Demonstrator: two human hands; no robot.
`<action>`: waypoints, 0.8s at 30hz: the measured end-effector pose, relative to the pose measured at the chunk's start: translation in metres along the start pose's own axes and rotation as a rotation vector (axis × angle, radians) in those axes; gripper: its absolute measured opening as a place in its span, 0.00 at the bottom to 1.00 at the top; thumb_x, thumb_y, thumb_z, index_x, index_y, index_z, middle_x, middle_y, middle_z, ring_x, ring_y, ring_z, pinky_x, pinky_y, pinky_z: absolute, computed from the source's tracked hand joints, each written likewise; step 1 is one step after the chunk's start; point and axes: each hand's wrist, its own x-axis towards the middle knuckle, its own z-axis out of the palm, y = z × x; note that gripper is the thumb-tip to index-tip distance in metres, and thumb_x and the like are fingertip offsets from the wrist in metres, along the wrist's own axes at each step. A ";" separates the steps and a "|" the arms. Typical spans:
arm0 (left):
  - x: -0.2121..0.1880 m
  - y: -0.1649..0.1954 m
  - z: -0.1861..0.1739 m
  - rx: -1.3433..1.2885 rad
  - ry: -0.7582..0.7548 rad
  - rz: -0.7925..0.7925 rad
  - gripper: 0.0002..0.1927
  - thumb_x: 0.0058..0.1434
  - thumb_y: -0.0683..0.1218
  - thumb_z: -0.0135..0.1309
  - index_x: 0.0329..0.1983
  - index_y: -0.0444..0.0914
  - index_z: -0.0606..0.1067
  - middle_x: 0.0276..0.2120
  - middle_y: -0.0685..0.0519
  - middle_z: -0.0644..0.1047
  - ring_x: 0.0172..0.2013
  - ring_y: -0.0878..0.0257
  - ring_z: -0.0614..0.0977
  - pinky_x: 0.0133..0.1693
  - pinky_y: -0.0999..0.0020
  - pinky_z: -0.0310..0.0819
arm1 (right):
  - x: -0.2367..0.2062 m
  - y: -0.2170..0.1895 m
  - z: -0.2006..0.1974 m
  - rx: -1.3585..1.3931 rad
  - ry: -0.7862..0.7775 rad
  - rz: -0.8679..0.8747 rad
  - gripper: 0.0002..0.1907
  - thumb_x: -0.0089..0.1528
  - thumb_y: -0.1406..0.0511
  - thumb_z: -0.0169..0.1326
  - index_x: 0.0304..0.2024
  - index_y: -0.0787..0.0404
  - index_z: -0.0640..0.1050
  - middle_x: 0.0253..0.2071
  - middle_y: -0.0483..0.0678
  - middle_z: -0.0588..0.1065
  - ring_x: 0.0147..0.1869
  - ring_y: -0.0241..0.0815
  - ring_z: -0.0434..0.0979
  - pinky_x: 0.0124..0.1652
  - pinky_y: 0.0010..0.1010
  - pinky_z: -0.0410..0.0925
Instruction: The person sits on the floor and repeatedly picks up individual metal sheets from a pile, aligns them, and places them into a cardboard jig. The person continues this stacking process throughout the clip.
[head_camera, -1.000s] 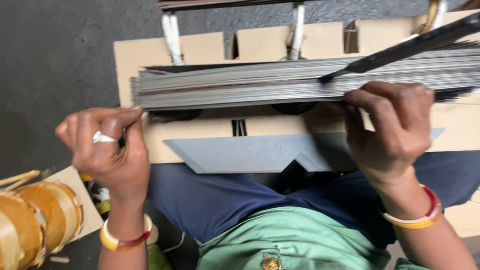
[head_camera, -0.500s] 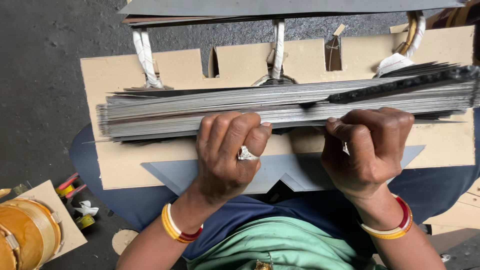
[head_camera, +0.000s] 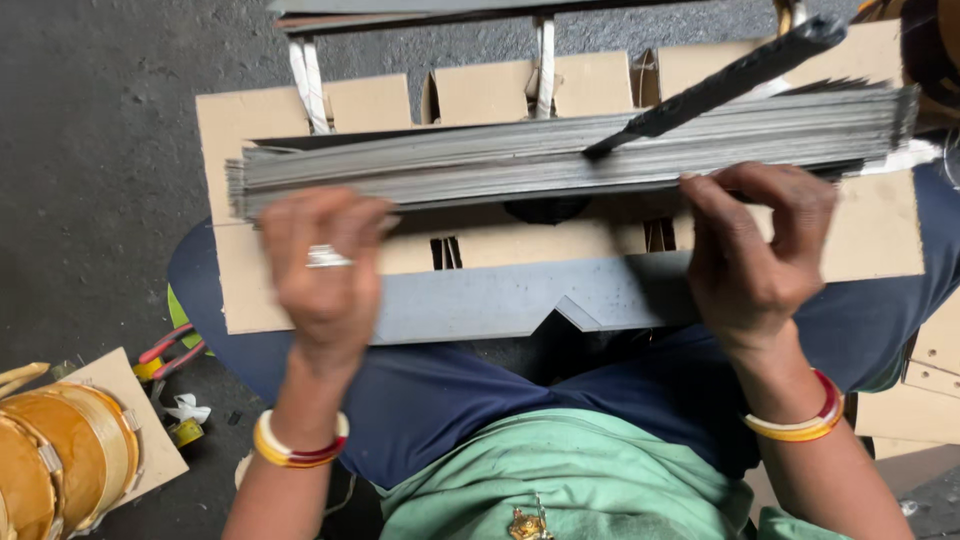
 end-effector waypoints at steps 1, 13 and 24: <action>-0.005 -0.010 -0.008 -0.011 0.012 -0.042 0.11 0.64 0.34 0.70 0.44 0.38 0.80 0.43 0.52 0.76 0.48 0.55 0.77 0.51 0.61 0.73 | -0.004 0.002 -0.002 -0.009 0.002 0.002 0.11 0.70 0.79 0.67 0.51 0.63 0.84 0.48 0.49 0.74 0.53 0.47 0.73 0.52 0.35 0.67; -0.034 -0.020 0.008 -0.062 0.162 -0.091 0.13 0.64 0.30 0.71 0.37 0.39 0.81 0.36 0.55 0.74 0.42 0.61 0.76 0.47 0.68 0.78 | -0.023 0.020 0.007 -0.061 0.022 -0.032 0.08 0.67 0.81 0.63 0.44 0.66 0.82 0.47 0.51 0.74 0.55 0.48 0.72 0.52 0.35 0.68; -0.030 -0.019 0.015 -0.033 0.165 -0.018 0.12 0.61 0.32 0.73 0.36 0.38 0.82 0.33 0.55 0.74 0.42 0.60 0.77 0.45 0.67 0.77 | -0.036 0.030 0.014 -0.122 -0.029 0.037 0.10 0.66 0.81 0.58 0.45 0.66 0.80 0.48 0.51 0.73 0.52 0.46 0.69 0.50 0.33 0.64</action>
